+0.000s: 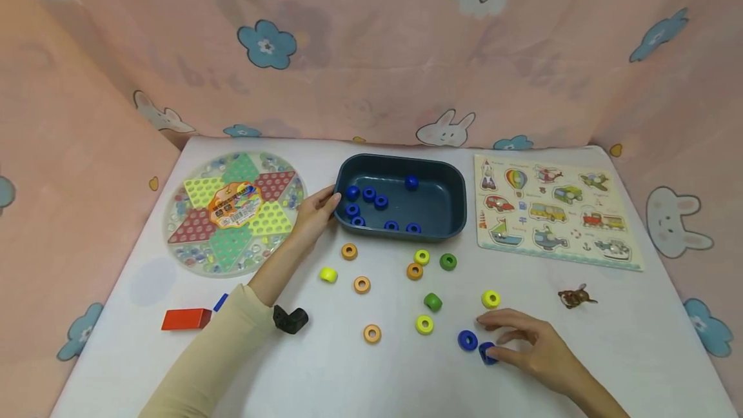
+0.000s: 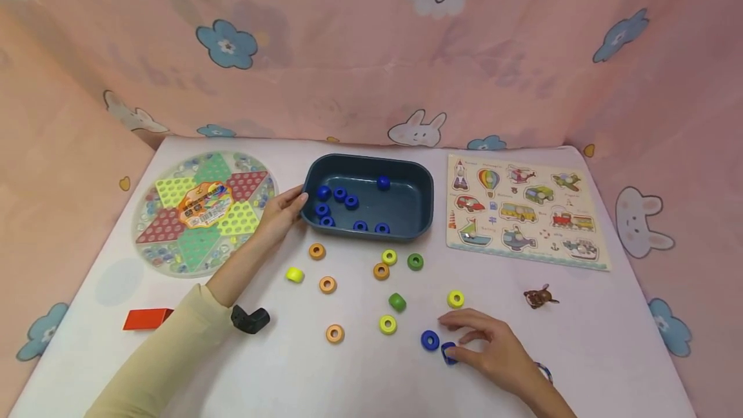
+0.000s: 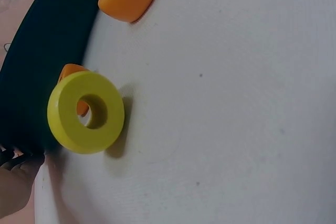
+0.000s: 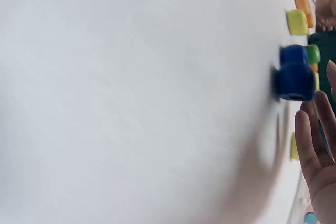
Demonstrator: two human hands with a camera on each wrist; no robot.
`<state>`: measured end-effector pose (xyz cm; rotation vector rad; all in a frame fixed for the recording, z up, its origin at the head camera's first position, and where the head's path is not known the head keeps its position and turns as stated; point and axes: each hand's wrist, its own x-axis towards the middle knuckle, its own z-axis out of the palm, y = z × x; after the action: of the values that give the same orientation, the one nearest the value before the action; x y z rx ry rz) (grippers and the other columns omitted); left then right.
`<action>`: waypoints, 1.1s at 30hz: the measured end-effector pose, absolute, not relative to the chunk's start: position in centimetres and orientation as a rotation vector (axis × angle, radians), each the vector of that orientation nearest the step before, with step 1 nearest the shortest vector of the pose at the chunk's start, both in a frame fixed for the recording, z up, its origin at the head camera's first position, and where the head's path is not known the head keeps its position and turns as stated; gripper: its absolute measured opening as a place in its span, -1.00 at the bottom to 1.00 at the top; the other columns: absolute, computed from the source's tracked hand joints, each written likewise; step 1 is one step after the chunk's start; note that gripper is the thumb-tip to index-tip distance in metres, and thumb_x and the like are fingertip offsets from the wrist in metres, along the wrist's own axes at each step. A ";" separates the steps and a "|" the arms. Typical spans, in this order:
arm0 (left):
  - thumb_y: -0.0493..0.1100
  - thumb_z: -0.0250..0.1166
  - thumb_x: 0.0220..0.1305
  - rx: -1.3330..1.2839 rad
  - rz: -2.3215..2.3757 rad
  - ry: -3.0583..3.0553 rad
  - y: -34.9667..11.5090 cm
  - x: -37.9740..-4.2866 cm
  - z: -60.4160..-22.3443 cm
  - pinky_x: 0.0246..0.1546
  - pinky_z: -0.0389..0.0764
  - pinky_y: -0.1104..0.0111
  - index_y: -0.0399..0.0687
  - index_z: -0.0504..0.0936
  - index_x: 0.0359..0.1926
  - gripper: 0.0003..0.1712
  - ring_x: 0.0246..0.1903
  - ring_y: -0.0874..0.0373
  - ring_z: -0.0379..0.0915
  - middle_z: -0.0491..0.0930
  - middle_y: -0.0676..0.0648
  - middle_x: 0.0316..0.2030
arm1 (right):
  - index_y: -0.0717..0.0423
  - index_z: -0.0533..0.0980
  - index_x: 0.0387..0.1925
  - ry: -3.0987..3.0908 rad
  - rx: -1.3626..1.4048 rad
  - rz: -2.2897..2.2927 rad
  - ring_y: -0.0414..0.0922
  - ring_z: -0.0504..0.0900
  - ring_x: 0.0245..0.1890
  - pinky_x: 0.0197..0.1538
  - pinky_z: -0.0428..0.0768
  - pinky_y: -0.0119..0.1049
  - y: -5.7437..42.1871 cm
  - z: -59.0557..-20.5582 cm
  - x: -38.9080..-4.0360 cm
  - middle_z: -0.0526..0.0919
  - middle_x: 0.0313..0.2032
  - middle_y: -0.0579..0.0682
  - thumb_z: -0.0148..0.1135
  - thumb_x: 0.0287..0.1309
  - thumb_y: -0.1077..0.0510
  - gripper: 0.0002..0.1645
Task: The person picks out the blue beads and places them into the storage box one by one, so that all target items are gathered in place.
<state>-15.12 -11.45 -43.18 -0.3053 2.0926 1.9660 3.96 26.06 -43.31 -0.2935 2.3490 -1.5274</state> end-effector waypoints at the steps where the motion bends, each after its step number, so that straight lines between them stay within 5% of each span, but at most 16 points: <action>1: -0.08 0.05 0.38 -0.298 1.964 2.093 -11.5 -15.1 -43.2 0.11 0.38 0.35 -0.10 0.28 0.31 -0.48 0.19 0.12 0.26 0.31 -0.10 0.24 | 0.08 0.56 -0.04 2.348 -0.295 -1.518 -0.15 0.56 -0.13 -0.22 0.61 -0.31 26.1 -43.6 4.4 0.59 -0.06 -0.02 0.45 -0.13 0.13 -0.49; 19: -0.07 0.07 0.37 -0.321 1.971 2.097 -11.3 -15.3 -42.9 0.11 0.39 0.37 -0.06 0.30 0.30 -0.49 0.17 0.16 0.27 0.34 -0.07 0.23 | -0.15 0.63 -0.23 2.649 -0.320 -1.303 -0.28 0.52 -0.33 -0.42 0.53 -0.42 25.8 -44.7 5.8 0.61 -0.21 -0.25 0.53 -0.28 0.04 -0.58; 27: -0.04 0.05 0.38 -0.328 1.958 2.097 -11.6 -15.2 -43.0 0.11 0.38 0.38 -0.04 0.29 0.31 -0.48 0.18 0.17 0.26 0.32 -0.05 0.24 | 0.04 0.61 -0.15 2.631 -0.295 -1.541 -0.23 0.58 -0.25 -0.31 0.60 -0.40 24.2 -42.7 2.1 0.61 -0.16 -0.16 0.49 -0.20 0.17 -0.56; 33: -0.06 0.06 0.37 -0.310 1.970 2.085 -11.4 -15.0 -43.3 0.12 0.38 0.36 -0.07 0.28 0.31 -0.47 0.18 0.15 0.26 0.32 -0.08 0.24 | 0.31 0.54 -0.11 2.572 -0.503 -1.720 -0.06 0.58 -0.19 -0.20 0.61 -0.30 20.5 -38.8 -3.4 0.60 -0.13 0.11 0.39 -0.10 0.39 -0.58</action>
<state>-14.96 -11.43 -43.34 -0.3097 2.0854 1.9699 -3.42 20.53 -38.76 -0.5026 2.5717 -1.7202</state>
